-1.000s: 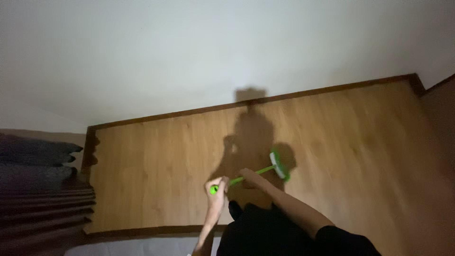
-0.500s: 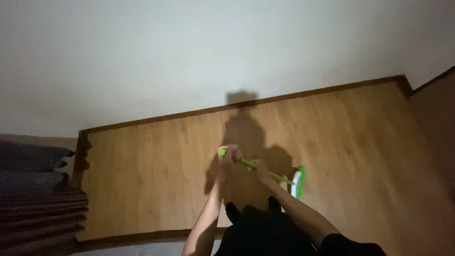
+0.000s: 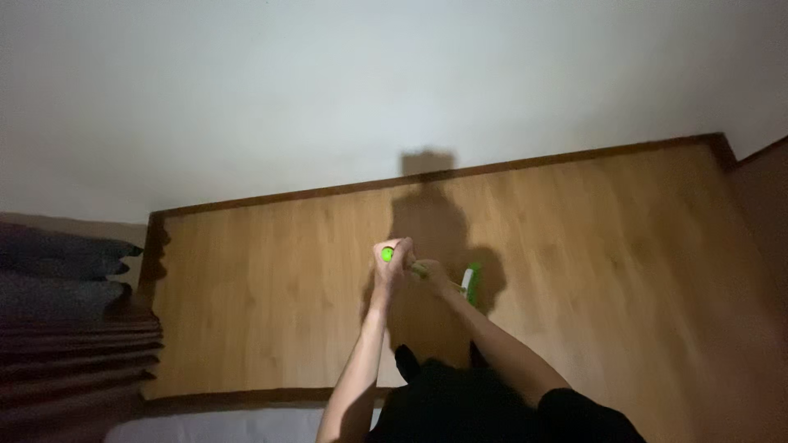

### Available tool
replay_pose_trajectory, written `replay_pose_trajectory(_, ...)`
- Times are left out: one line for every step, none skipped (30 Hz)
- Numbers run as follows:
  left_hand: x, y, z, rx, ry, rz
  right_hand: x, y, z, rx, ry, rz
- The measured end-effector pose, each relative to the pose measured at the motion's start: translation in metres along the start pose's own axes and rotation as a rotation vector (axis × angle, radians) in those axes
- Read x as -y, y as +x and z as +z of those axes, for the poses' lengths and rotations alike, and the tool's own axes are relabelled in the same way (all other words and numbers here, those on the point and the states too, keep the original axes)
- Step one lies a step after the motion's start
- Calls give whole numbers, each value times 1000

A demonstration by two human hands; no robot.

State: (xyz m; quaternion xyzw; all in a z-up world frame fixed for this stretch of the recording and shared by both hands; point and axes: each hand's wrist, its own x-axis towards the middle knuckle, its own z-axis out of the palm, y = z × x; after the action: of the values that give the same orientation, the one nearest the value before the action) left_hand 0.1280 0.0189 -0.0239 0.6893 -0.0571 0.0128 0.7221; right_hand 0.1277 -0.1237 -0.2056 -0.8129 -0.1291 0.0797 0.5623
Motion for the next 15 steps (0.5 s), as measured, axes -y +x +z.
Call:
replay_pose_trajectory(-7, -1, 2, 0, 0, 3, 2, 1, 1, -27, 13, 15)
replay_pose_trajectory(-13, -2, 5, 19, -86, -73, 4, 0, 1, -29, 12, 12)
replay_pose_trajectory(-16, -2, 7, 39, -172, -155, 5, -2, 2, -52, 96, 91)
replay_pose_trajectory(-17, -2, 7, 44, -175, -155, 5, -3, 3, -76, 180, 169)
replay_pose_trajectory(-14, -5, 8, 20, -192, -155, 3, -5, 1, -80, 179, 172)
replay_pose_trajectory(-8, -8, 10, -5, -208, -155, 0, -9, -3, -85, 50, 150)
replay_pose_trajectory(0, -9, 13, -3, -208, -155, -2, -11, -8, -88, -77, 124)
replay_pose_trajectory(11, -7, 18, -1, -207, -114, -4, -18, -13, -89, -77, 123)
replay_pose_trajectory(24, -7, 21, 1, -204, -72, -5, -27, -17, -50, -185, 184)
replay_pose_trajectory(38, -10, 24, 2, -203, -70, -6, -34, -21, -11, -293, 245)
replay_pose_trajectory(51, -13, 26, 26, -318, -15, -7, -39, -24, -11, -292, 243)
replay_pose_trajectory(63, -16, 28, 50, -432, 41, -8, -46, -29, -17, -239, 239)
replay_pose_trajectory(73, -19, 29, 46, -426, 41, -9, -50, -31, -19, -184, 234)
replay_pose_trajectory(81, -21, 29, 12, -319, 9, -11, -51, -32, -14, -179, 231)
replay_pose_trajectory(87, -23, 26, -20, -212, -24, -12, -52, -29, -11, -170, 317)
